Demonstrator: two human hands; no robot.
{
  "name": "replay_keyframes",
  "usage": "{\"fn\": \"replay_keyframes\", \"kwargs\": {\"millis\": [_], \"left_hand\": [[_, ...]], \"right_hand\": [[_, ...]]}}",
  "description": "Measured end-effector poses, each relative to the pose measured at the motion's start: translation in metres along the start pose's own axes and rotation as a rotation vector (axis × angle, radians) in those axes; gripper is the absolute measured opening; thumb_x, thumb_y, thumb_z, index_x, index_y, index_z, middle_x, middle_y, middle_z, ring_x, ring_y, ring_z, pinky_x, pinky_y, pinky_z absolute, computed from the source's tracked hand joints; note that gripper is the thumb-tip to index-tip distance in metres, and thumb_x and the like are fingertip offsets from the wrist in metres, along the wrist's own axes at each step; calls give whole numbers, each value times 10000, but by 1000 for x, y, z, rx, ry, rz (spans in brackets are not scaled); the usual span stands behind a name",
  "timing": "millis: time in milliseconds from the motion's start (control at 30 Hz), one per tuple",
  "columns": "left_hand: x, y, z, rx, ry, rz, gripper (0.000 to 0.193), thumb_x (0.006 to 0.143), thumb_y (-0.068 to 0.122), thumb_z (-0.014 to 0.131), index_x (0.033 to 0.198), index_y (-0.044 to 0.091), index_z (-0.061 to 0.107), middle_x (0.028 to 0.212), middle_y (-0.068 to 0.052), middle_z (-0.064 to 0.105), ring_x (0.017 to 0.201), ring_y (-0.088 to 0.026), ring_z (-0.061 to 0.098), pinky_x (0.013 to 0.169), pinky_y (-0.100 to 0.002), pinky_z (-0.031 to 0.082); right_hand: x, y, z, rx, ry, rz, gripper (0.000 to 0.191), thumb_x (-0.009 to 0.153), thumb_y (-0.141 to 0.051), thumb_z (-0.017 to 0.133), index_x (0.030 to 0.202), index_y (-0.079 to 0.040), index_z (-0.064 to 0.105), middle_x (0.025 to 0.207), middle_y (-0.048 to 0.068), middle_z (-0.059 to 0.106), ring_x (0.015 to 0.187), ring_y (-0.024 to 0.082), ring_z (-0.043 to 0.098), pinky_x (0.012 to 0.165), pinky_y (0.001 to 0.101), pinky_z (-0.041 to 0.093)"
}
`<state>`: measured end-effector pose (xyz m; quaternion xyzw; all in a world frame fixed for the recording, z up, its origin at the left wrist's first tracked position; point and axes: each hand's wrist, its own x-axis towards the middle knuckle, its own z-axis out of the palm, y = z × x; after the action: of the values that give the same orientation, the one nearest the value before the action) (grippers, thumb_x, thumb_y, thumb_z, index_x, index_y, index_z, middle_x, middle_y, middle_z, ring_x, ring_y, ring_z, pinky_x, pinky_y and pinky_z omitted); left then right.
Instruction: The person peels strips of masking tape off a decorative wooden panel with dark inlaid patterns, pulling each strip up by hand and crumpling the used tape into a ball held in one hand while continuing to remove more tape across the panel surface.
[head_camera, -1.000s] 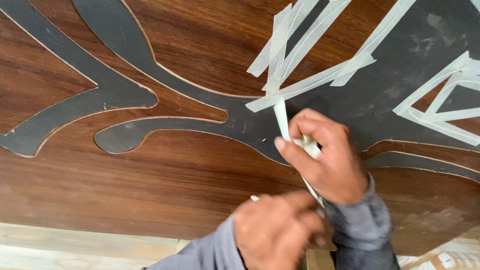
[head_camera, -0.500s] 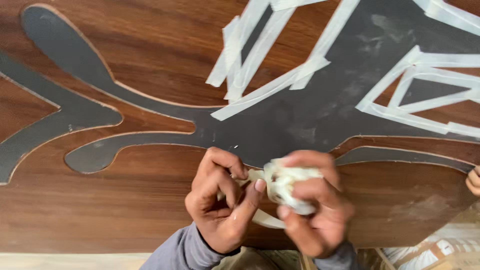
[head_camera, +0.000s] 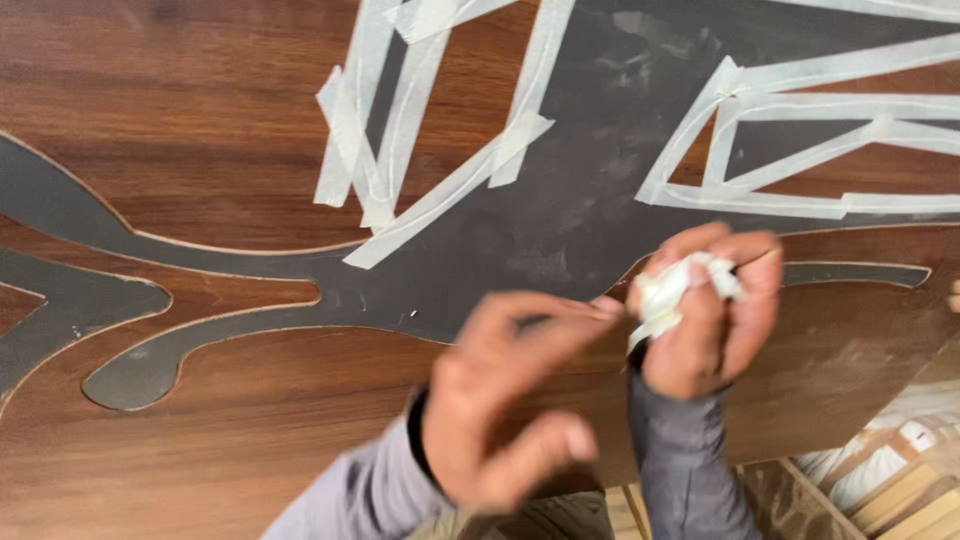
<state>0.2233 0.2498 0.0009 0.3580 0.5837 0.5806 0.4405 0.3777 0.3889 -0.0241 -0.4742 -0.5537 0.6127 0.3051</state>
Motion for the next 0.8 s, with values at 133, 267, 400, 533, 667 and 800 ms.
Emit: {"fn": "replay_keyframes", "kwargs": {"millis": [133, 267, 400, 533, 667, 800], "left_hand": [[44, -34, -14, 438, 139, 197, 234, 975, 92, 779, 1183, 25, 695, 1174, -89, 691, 1029, -266, 638, 866, -377, 519], [104, -53, -33, 811, 2, 502, 179, 927, 80, 752, 1095, 23, 725, 1071, -96, 627, 945, -283, 560, 826, -414, 466], [137, -61, -49, 1004, -182, 692, 184, 894, 69, 708, 1061, -5, 693, 1042, -88, 561, 962, -244, 558, 855, -358, 487], [143, -58, -55, 1016, -256, 783, 271, 838, 38, 677, 1097, -41, 675, 1063, -95, 544, 985, -234, 555, 896, -342, 501], [146, -54, -58, 1040, -282, 793, 259, 813, 42, 699, 1060, -35, 685, 1020, -98, 548, 990, -256, 570, 869, -369, 497], [145, -58, -61, 1074, -317, 795, 321, 773, 25, 675, 1093, 8, 688, 1056, -74, 545, 1059, -247, 578, 913, -374, 488]], "right_hand": [[39, 27, -30, -316, 19, -308, 192, 1107, -55, 566, 1030, -39, 391, 918, 103, 534, 710, 122, 454, 654, 266, 421], [65, 59, -44, -320, 27, -392, 190, 1068, -35, 590, 999, -13, 414, 911, 103, 531, 741, 139, 462, 691, 277, 426], [67, 66, -51, -152, 92, -303, 168, 1029, -29, 587, 1007, -31, 421, 861, 88, 539, 698, 121, 433, 658, 265, 402], [64, 62, -50, -167, 92, -304, 174, 1012, -32, 588, 994, -23, 415, 877, 88, 542, 698, 120, 415, 655, 265, 382], [66, 58, -50, -176, 87, -295, 181, 1001, -48, 595, 997, -23, 416, 872, 73, 525, 691, 111, 400, 644, 258, 374], [66, 58, -51, -236, 72, -328, 180, 1014, -59, 611, 980, -17, 439, 870, 62, 514, 699, 122, 420, 660, 264, 388]]}}
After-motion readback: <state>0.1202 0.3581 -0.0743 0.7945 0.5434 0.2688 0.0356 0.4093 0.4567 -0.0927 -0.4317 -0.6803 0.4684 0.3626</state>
